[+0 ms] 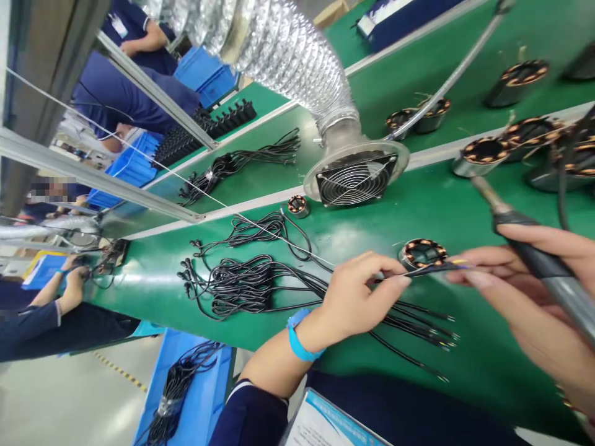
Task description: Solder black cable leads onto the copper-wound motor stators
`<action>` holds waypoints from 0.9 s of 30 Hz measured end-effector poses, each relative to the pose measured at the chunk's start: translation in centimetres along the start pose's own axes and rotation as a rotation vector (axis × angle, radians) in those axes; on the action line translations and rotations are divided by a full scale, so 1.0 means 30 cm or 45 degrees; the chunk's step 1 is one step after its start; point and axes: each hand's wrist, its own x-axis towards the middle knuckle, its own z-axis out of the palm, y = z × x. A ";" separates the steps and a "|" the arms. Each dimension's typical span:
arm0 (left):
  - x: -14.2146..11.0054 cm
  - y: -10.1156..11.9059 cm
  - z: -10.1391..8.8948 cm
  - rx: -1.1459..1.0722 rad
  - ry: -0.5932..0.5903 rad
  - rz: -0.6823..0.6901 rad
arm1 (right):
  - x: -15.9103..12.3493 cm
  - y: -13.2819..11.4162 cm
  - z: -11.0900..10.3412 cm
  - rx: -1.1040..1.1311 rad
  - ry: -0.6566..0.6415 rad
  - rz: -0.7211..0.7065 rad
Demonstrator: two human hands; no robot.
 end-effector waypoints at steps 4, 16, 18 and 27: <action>0.007 -0.003 -0.006 -0.144 -0.049 -0.225 | 0.004 -0.049 0.027 0.054 -0.033 -0.059; 0.015 -0.018 -0.020 -0.210 -0.182 -0.311 | 0.009 -0.019 0.033 0.176 -0.113 -0.036; 0.027 -0.028 -0.028 -0.329 -0.084 -0.310 | 0.018 -0.015 0.044 0.355 -0.146 0.041; 0.055 -0.027 0.004 -0.300 -0.047 -0.164 | -0.002 0.022 0.052 0.355 -0.223 0.022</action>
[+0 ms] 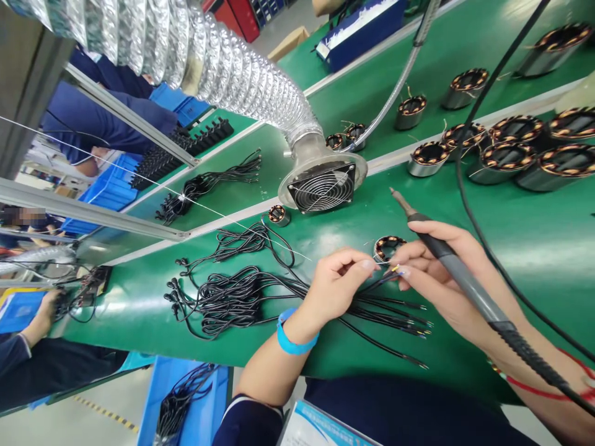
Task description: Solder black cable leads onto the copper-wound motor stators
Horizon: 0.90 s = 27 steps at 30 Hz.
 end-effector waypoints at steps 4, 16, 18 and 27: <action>0.006 0.006 0.001 0.169 -0.081 0.072 | -0.002 0.004 -0.005 -0.098 -0.006 -0.124; 0.043 0.026 -0.038 -0.141 -0.413 -0.396 | 0.004 0.021 -0.016 -0.462 -0.127 -0.339; 0.062 -0.008 -0.029 -0.053 -0.195 -0.324 | 0.001 0.033 -0.028 -0.622 -0.038 -0.269; 0.107 -0.100 -0.018 0.006 0.139 -0.259 | -0.048 0.058 -0.095 -0.948 0.185 -0.592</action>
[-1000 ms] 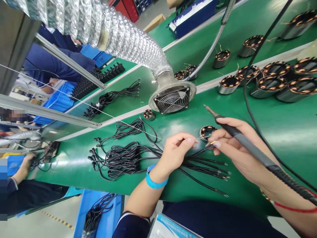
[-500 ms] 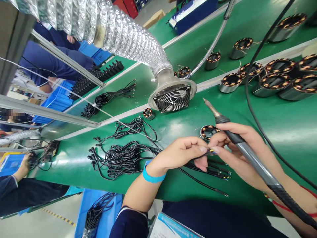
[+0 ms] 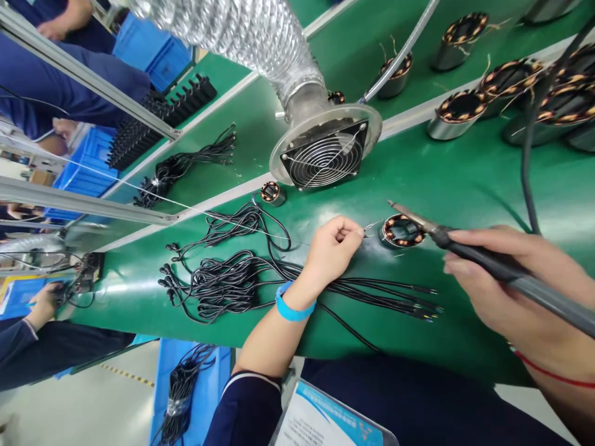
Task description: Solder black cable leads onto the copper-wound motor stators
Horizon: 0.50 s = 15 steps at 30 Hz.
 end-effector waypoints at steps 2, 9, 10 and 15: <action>-0.004 -0.002 -0.001 0.009 -0.012 0.022 | -0.016 0.014 0.001 0.025 0.020 -0.029; -0.007 -0.014 0.001 0.034 -0.023 0.082 | 0.004 -0.001 0.011 -0.039 -0.092 -0.144; -0.007 -0.015 0.001 0.034 -0.025 0.084 | 0.007 -0.006 0.012 -0.048 -0.105 -0.137; -0.006 -0.012 0.004 0.050 -0.025 0.080 | 0.001 -0.012 0.010 0.013 -0.089 -0.104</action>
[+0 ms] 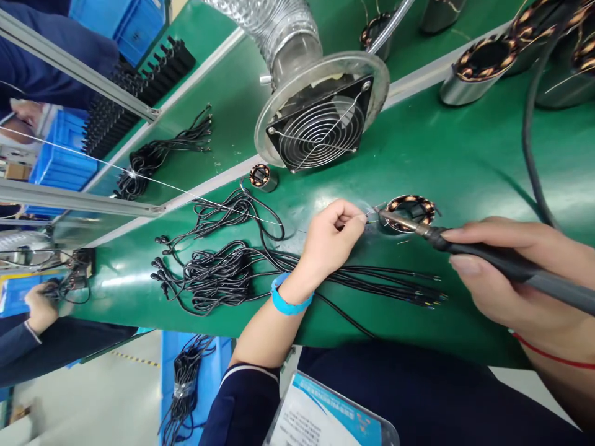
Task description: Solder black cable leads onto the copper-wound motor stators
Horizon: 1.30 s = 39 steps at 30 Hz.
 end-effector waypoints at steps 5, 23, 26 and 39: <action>0.003 0.002 0.001 0.007 -0.004 0.003 | 0.001 -0.003 -0.002 0.019 -0.017 -0.023; 0.008 0.012 0.005 -0.017 0.013 -0.002 | 0.018 0.007 -0.013 -0.054 -0.149 0.033; 0.008 0.010 0.004 -0.022 0.014 0.002 | 0.042 -0.022 -0.016 -0.125 -0.201 0.008; 0.006 0.012 0.004 -0.028 0.016 0.012 | 0.096 0.013 0.067 -0.064 -0.347 0.116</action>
